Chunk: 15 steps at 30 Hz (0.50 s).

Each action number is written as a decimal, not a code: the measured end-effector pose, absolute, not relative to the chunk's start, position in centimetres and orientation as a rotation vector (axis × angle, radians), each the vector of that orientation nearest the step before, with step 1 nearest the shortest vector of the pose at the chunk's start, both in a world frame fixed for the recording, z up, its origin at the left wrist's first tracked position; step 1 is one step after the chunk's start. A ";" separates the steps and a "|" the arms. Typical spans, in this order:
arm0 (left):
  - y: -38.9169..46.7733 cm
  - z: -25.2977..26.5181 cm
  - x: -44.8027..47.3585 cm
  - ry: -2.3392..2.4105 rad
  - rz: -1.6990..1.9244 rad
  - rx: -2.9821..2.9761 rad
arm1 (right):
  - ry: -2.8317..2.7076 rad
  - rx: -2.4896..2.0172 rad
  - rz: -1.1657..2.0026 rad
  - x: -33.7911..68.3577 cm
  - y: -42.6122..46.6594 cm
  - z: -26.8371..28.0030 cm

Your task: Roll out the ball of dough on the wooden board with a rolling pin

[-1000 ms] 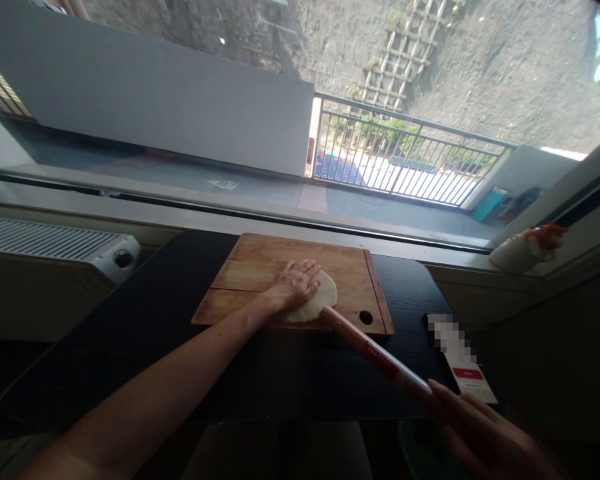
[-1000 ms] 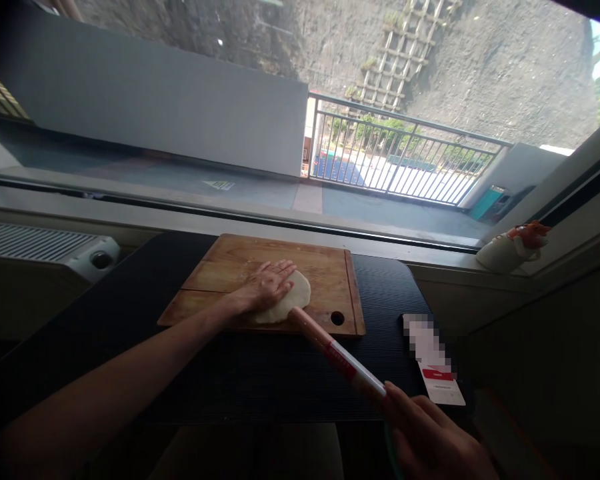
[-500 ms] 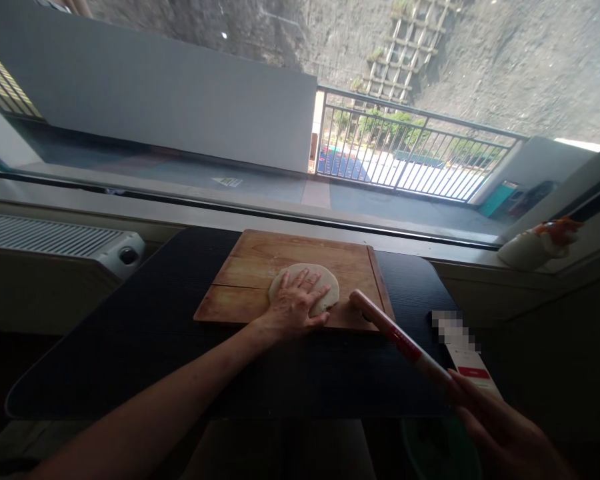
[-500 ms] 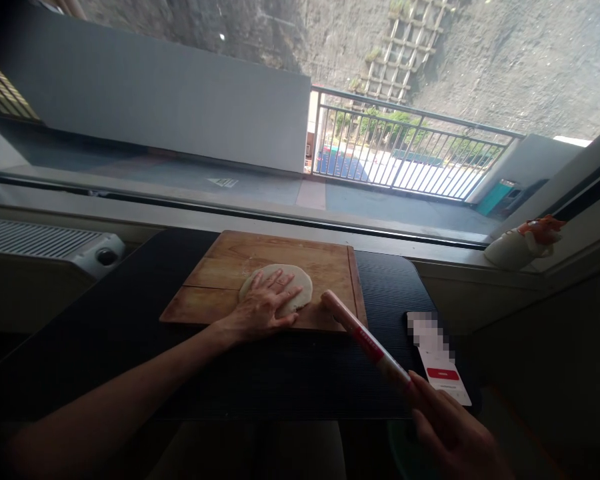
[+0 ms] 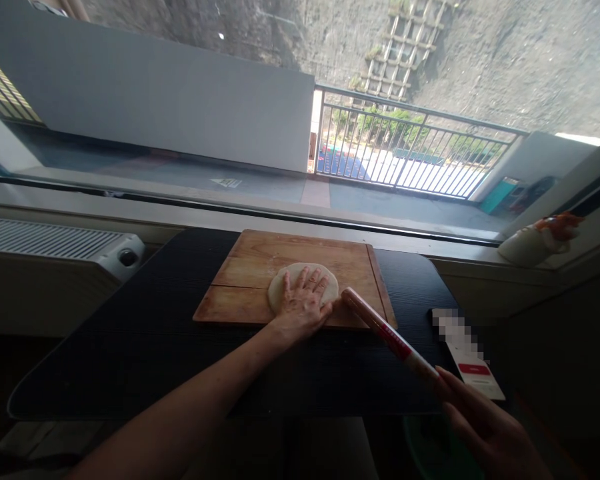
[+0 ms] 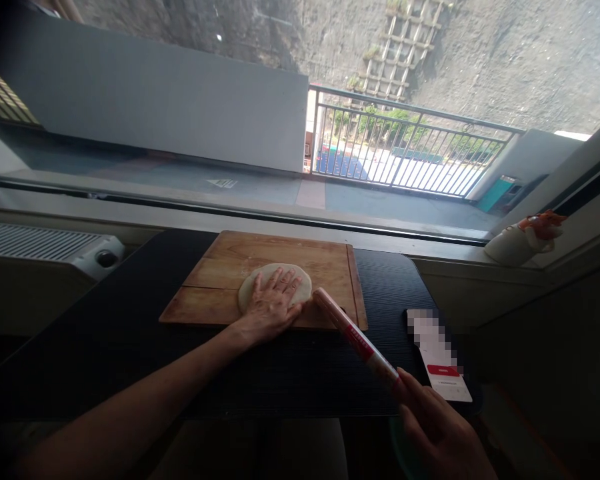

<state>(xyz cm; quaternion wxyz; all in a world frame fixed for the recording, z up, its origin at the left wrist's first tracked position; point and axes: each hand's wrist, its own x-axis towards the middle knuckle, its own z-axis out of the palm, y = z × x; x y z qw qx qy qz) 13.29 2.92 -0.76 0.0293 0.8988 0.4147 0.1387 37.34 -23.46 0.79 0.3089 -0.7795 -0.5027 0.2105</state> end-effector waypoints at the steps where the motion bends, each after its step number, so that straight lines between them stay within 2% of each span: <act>1: 2.9 -0.8 13.5 1.287 0.417 2.767 | -1.320 -2.070 0.544 37.2 -23.4 0.9; 15: 3.5 -0.3 9.9 1.175 0.268 2.813 | -1.402 -2.002 0.444 35.9 -23.3 2.2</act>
